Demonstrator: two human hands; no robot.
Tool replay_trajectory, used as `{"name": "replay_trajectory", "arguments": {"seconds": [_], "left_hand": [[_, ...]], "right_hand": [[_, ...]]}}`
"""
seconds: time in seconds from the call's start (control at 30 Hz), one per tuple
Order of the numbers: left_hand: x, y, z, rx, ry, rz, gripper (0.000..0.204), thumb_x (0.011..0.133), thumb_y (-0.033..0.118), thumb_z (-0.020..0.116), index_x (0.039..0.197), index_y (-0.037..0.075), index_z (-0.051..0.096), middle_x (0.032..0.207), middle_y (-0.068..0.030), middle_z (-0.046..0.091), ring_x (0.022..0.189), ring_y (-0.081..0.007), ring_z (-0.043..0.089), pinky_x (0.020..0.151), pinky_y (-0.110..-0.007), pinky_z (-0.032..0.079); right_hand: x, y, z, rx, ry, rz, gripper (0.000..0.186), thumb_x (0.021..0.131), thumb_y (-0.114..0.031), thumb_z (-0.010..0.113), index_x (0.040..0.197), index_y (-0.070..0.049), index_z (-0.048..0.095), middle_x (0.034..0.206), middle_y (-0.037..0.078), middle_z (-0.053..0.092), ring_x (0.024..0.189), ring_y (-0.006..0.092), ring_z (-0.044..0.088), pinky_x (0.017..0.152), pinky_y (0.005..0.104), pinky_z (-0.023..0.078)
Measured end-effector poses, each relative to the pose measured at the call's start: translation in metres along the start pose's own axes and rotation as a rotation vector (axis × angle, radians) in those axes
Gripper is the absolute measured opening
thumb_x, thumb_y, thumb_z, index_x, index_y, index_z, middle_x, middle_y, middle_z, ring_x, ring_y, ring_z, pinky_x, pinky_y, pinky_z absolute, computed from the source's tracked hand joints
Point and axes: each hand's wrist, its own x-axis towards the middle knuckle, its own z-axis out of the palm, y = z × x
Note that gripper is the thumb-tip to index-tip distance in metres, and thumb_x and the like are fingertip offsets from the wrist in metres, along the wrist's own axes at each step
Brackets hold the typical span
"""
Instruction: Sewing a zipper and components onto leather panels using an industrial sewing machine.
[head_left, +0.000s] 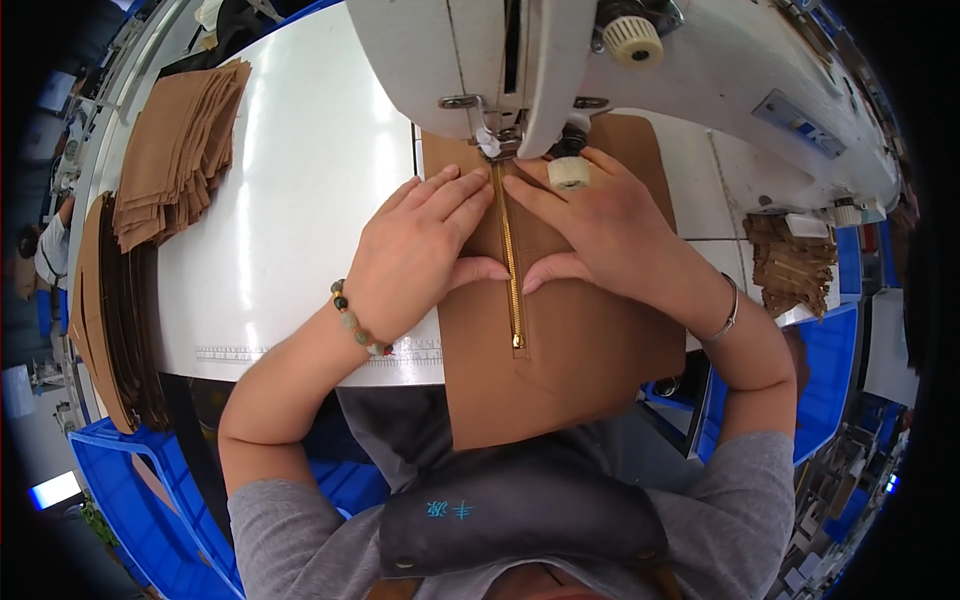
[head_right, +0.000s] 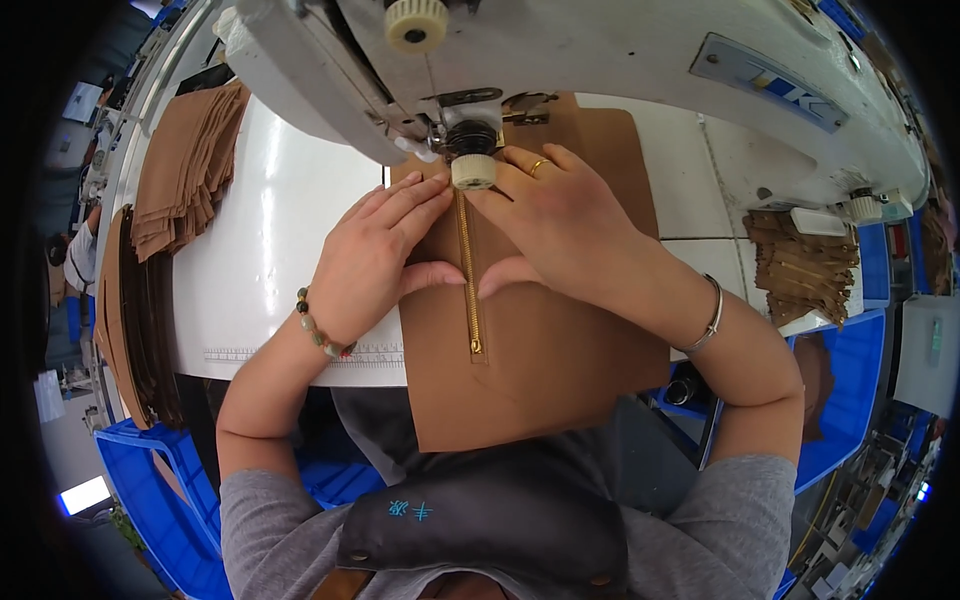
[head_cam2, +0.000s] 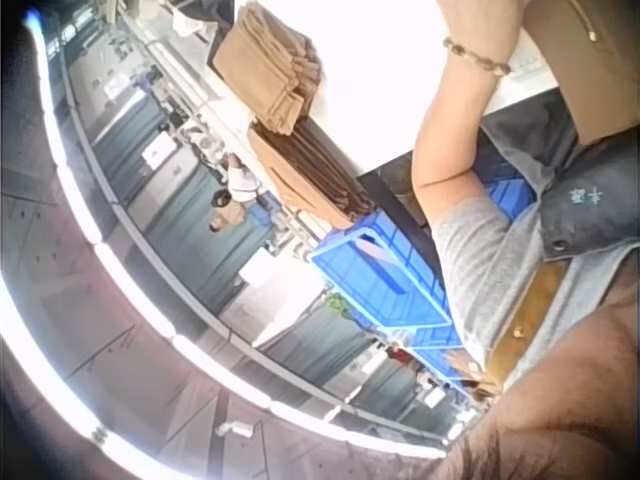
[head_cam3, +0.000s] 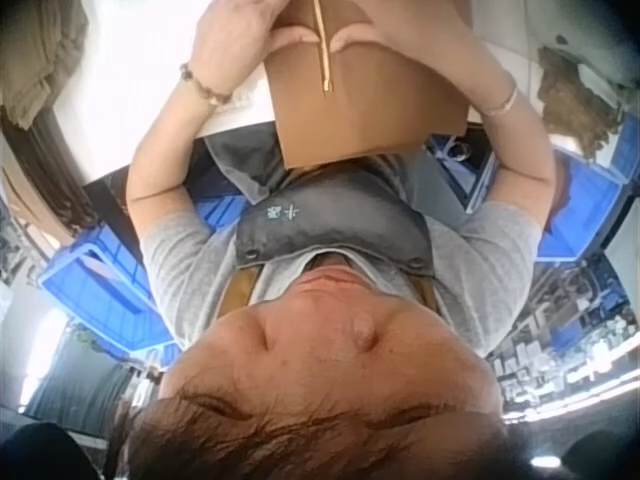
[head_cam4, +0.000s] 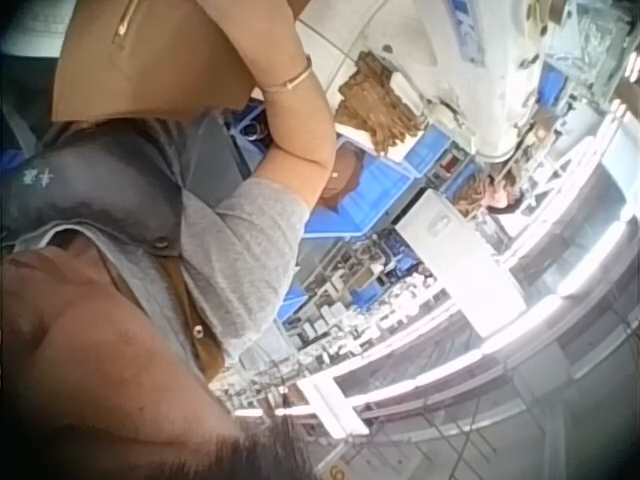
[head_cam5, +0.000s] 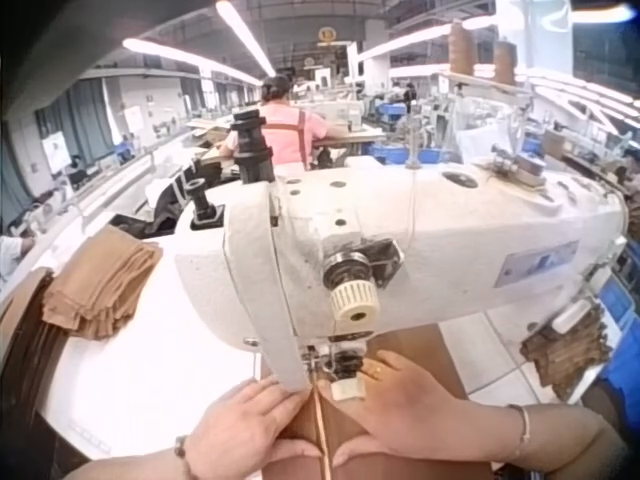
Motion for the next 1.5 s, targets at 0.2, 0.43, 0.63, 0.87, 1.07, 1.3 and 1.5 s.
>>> {"name": "replay_trajectory", "arguments": {"seconds": [0.2, 0.43, 0.63, 0.87, 1.07, 1.3, 1.5], "left_hand": [[0.0, -0.001, 0.0, 0.028, 0.0, 0.006, 0.078, 0.077, 0.051, 0.077, 0.136, 0.001, 0.063, 0.143, -0.0112, 0.062, 0.136, -0.0322, 0.055, 0.112, -0.044, 0.046], [-0.005, 0.001, 0.003, 0.032, -0.002, -0.01, 0.077, 0.081, 0.05, 0.076, 0.138, 0.001, 0.061, 0.146, -0.0116, 0.06, 0.136, -0.0331, 0.056, 0.111, -0.043, 0.046], [-0.027, 0.014, 0.004, 0.021, -0.002, -0.044, 0.059, 0.091, 0.033, 0.074, 0.141, 0.004, 0.061, 0.149, -0.0117, 0.058, 0.139, -0.0335, 0.053, 0.112, -0.044, 0.045], [-0.067, 0.027, -0.015, -0.199, 0.077, -0.126, 0.042, 0.091, 0.01, 0.073, 0.132, 0.006, 0.066, 0.14, -0.0134, 0.064, 0.131, -0.035, 0.06, 0.105, -0.043, 0.052], [-0.094, 0.038, -0.018, -0.167, 0.281, -0.04, 0.02, 0.081, 0.009, 0.081, 0.099, 0.005, 0.073, 0.105, -0.01, 0.073, 0.104, -0.0313, 0.07, 0.085, -0.039, 0.058], [-0.084, 0.055, 0.006, -0.145, 0.361, 0.173, 0.024, 0.074, 0.008, 0.075, 0.098, 0.005, 0.076, 0.103, -0.0055, 0.074, 0.101, -0.0232, 0.07, 0.082, -0.034, 0.059], [-0.084, 0.057, 0.018, -0.115, 0.367, 0.215, 0.023, 0.072, 0.011, 0.074, 0.093, 0.004, 0.075, 0.098, -0.0065, 0.073, 0.096, -0.0228, 0.07, 0.08, -0.035, 0.06]], "right_hand": [[0.0, 0.002, 0.0, 0.001, 0.002, -0.01, 0.076, 0.065, -0.057, 0.083, 0.118, -0.004, 0.068, 0.127, 0.01, 0.065, 0.121, 0.0302, 0.06, 0.103, 0.0455, 0.046], [-0.019, -0.03, -0.002, -0.108, 0.002, -0.049, 0.07, 0.071, -0.049, 0.083, 0.122, -0.003, 0.066, 0.127, 0.011, 0.064, 0.119, 0.0304, 0.061, 0.104, 0.0446, 0.048], [-0.081, -0.117, -0.006, 0.188, -0.093, -0.002, 0.059, 0.082, -0.027, 0.075, 0.13, 0.005, 0.061, 0.137, 0.021, 0.061, 0.127, 0.0349, 0.06, 0.104, 0.0454, 0.053], [-0.087, -0.124, 0.005, 0.021, -0.012, 0.06, 0.055, 0.083, -0.014, 0.068, 0.134, 0.004, 0.061, 0.144, 0.025, 0.058, 0.135, 0.0391, 0.057, 0.11, 0.0495, 0.047], [-0.089, -0.107, -0.02, 0.762, -0.051, 0.319, 0.051, 0.093, -0.003, 0.062, 0.143, -0.004, 0.059, 0.151, 0.016, 0.056, 0.144, 0.0392, 0.049, 0.119, 0.0516, 0.036], [-0.087, -0.11, -0.019, 0.729, -0.053, 0.313, 0.053, 0.091, -0.003, 0.062, 0.144, -0.004, 0.059, 0.152, 0.018, 0.055, 0.144, 0.0398, 0.049, 0.119, 0.0522, 0.035], [-0.085, -0.11, -0.019, 0.679, -0.071, 0.305, 0.059, 0.085, -0.004, 0.064, 0.144, -0.005, 0.059, 0.152, 0.018, 0.055, 0.143, 0.04, 0.049, 0.118, 0.0531, 0.037]]}}
